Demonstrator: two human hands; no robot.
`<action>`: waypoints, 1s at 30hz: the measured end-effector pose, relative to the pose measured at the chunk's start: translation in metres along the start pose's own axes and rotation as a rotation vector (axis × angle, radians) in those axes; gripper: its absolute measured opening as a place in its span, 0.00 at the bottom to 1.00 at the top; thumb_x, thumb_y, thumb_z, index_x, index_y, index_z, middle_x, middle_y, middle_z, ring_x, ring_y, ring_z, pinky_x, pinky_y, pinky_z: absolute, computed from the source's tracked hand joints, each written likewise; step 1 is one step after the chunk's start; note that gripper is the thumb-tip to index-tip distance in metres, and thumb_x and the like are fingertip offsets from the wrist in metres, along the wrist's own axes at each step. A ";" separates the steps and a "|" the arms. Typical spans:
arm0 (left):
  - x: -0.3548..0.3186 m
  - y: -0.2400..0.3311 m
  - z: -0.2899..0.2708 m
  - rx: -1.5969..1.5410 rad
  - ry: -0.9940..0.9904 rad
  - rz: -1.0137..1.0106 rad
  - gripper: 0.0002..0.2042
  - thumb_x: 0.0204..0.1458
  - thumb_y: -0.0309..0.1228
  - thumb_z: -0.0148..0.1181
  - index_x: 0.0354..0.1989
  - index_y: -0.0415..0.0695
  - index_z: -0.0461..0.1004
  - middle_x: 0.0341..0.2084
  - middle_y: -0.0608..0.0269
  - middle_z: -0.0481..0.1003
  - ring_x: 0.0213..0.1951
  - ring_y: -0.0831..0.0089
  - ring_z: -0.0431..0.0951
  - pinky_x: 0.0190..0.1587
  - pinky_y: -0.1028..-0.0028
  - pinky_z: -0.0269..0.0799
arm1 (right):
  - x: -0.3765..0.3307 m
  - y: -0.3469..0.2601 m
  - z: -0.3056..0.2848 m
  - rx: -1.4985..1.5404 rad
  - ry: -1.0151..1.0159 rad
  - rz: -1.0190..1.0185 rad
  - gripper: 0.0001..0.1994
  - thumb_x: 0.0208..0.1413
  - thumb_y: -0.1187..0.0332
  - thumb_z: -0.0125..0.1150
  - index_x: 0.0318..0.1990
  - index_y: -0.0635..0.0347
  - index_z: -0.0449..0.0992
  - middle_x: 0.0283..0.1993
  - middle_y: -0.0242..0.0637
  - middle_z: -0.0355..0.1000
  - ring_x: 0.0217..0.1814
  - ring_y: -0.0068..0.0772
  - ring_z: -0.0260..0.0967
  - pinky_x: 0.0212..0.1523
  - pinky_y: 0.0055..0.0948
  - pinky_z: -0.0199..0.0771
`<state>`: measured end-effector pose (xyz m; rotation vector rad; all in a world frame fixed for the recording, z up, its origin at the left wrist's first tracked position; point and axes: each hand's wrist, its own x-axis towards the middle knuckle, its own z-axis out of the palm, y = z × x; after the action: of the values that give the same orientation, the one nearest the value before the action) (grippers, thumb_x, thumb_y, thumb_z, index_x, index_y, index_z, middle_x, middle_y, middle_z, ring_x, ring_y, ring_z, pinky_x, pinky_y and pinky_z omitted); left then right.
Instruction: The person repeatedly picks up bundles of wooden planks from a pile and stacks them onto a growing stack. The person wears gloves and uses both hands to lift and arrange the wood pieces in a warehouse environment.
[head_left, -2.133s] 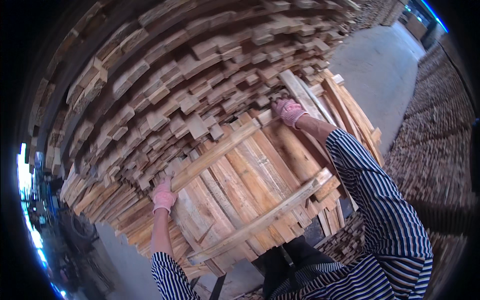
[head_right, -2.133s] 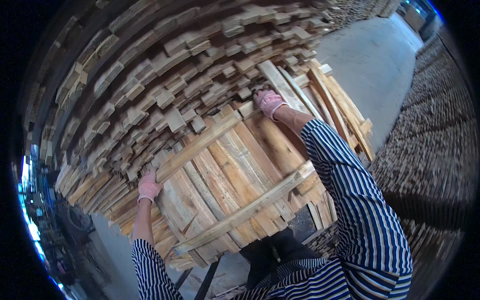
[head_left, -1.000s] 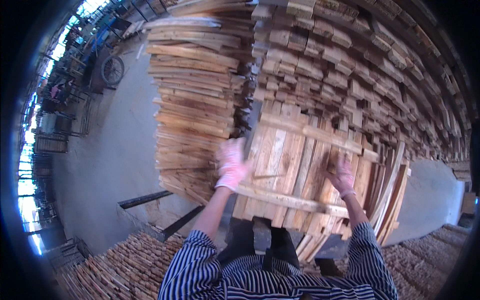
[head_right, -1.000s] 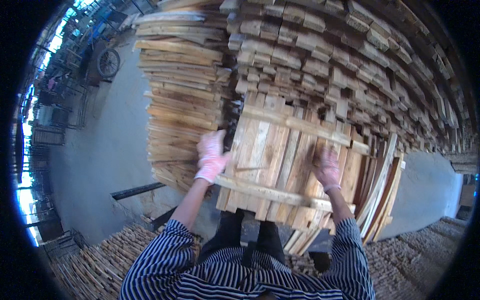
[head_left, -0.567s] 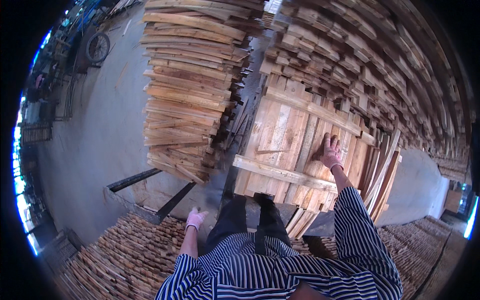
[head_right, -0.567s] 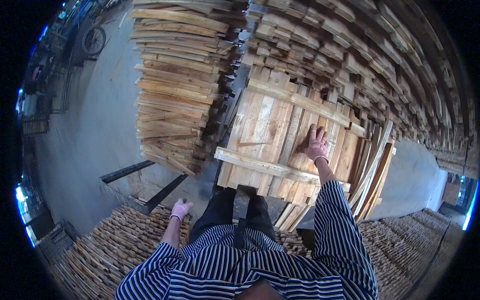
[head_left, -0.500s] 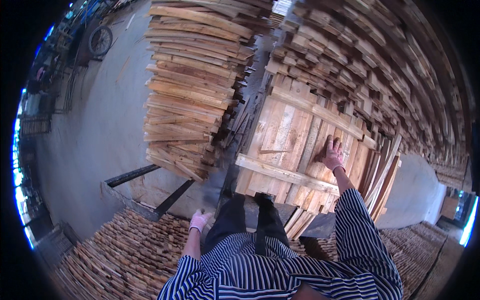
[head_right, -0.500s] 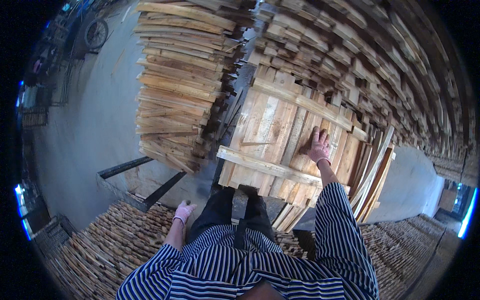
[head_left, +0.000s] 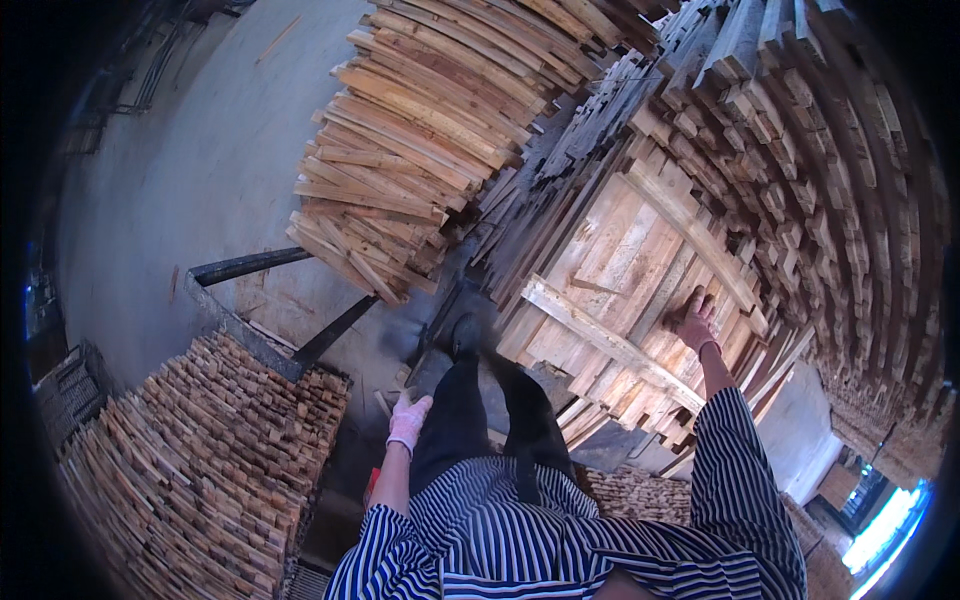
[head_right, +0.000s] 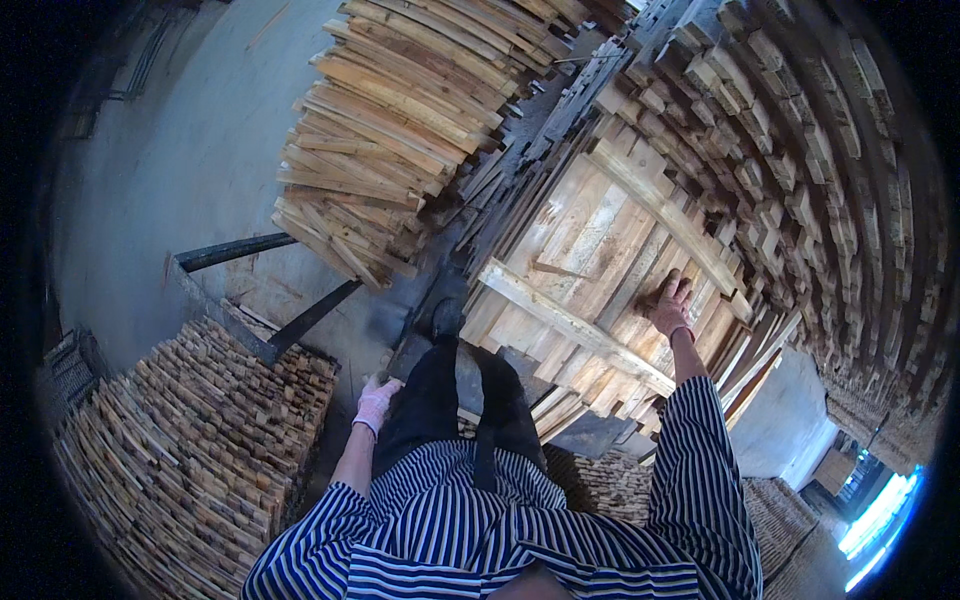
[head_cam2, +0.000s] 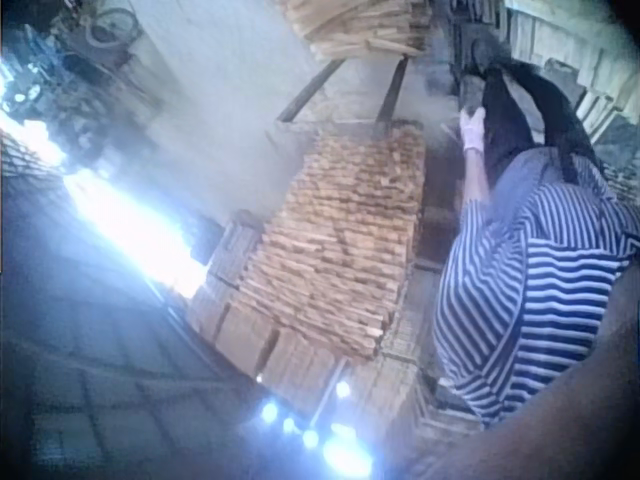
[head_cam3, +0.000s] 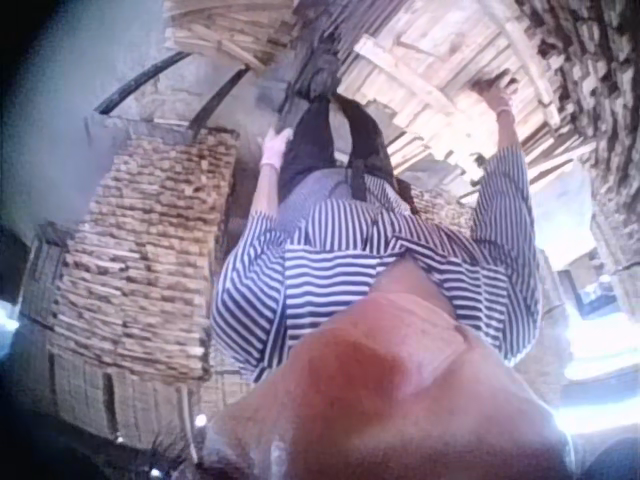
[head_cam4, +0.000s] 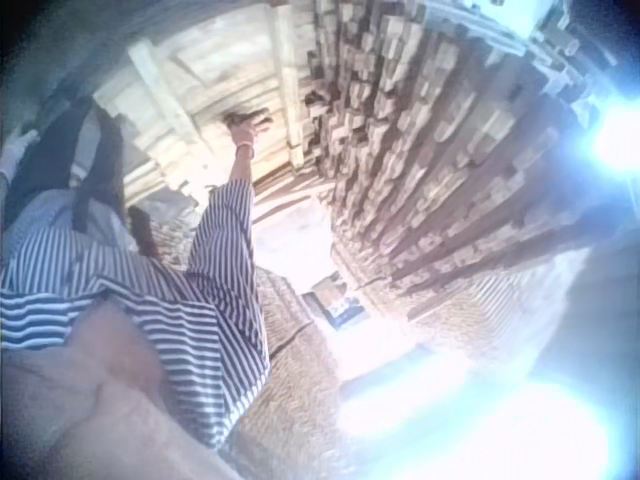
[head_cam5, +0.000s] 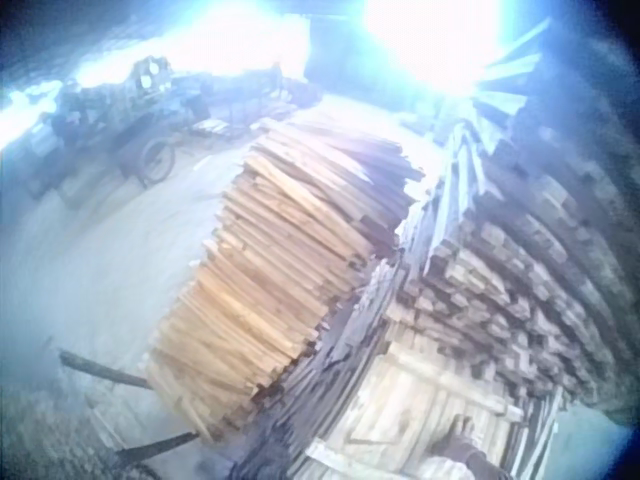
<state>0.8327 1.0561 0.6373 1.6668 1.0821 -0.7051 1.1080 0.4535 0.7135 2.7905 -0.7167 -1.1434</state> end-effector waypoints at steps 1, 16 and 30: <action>-0.002 -0.007 -0.002 -0.049 -0.013 -0.042 0.26 0.51 0.36 0.67 0.60 0.41 0.74 0.42 0.61 0.81 0.38 0.68 0.79 0.43 0.69 0.75 | -0.002 -0.003 -0.003 -0.007 -0.006 0.005 0.71 0.44 0.49 0.80 0.77 0.40 0.17 0.81 0.61 0.19 0.84 0.65 0.26 0.78 0.55 0.46; -0.030 0.106 -0.014 0.062 -0.002 0.059 0.26 0.54 0.37 0.67 0.59 0.38 0.72 0.45 0.52 0.80 0.41 0.67 0.79 0.47 0.67 0.76 | -0.012 -0.002 0.006 0.042 0.127 -0.056 0.64 0.49 0.57 0.77 0.79 0.48 0.24 0.80 0.66 0.30 0.82 0.73 0.30 0.77 0.57 0.47; 0.024 0.351 -0.087 0.062 0.046 0.529 0.29 0.57 0.41 0.68 0.62 0.35 0.70 0.54 0.51 0.76 0.55 0.63 0.75 0.59 0.66 0.70 | -0.037 -0.007 -0.016 0.279 0.175 -0.074 0.62 0.45 0.54 0.78 0.79 0.49 0.33 0.81 0.63 0.30 0.83 0.69 0.30 0.75 0.61 0.48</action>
<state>1.1555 1.1055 0.7939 1.9200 0.6062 -0.3581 1.0985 0.4741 0.7475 3.1208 -0.8189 -0.8515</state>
